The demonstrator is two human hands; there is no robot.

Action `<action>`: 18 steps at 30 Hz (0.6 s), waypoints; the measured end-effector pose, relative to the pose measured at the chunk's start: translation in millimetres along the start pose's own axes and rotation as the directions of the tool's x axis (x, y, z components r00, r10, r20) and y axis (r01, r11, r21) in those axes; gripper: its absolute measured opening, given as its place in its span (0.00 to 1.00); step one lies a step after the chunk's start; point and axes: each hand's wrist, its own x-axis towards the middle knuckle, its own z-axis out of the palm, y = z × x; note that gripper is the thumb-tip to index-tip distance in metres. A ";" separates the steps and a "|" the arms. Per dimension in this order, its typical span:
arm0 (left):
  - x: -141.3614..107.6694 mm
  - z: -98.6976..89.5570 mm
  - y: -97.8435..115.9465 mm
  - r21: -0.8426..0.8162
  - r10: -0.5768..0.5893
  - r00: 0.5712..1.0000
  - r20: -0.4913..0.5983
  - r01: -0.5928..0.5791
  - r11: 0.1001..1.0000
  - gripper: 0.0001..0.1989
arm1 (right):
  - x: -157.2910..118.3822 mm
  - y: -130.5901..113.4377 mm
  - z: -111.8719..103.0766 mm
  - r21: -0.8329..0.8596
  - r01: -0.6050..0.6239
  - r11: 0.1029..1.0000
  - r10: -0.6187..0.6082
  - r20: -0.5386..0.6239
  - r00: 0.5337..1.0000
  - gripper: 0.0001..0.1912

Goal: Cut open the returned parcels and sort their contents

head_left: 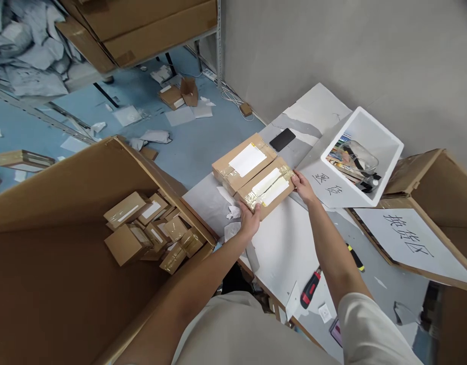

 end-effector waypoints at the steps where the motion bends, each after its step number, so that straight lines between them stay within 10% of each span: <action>1: -0.9 -2.2 2.0 0.012 -0.026 1.000 -0.011 0.026 1.000 0.50 | -2.3 -1.2 1.6 -0.010 -0.006 1.000 0.006 -0.016 1.000 0.33; 14: -20.2 -25.4 13.5 0.097 -0.067 0.997 0.026 0.064 0.993 0.49 | -13.3 -10.2 10.8 -0.248 0.021 0.969 -0.066 -0.173 0.983 0.34; 18: -25.8 -70.1 -12.7 0.037 0.020 0.999 0.050 -0.022 0.999 0.49 | -32.3 -31.9 15.8 -0.576 0.202 0.792 -0.457 -0.340 0.822 0.39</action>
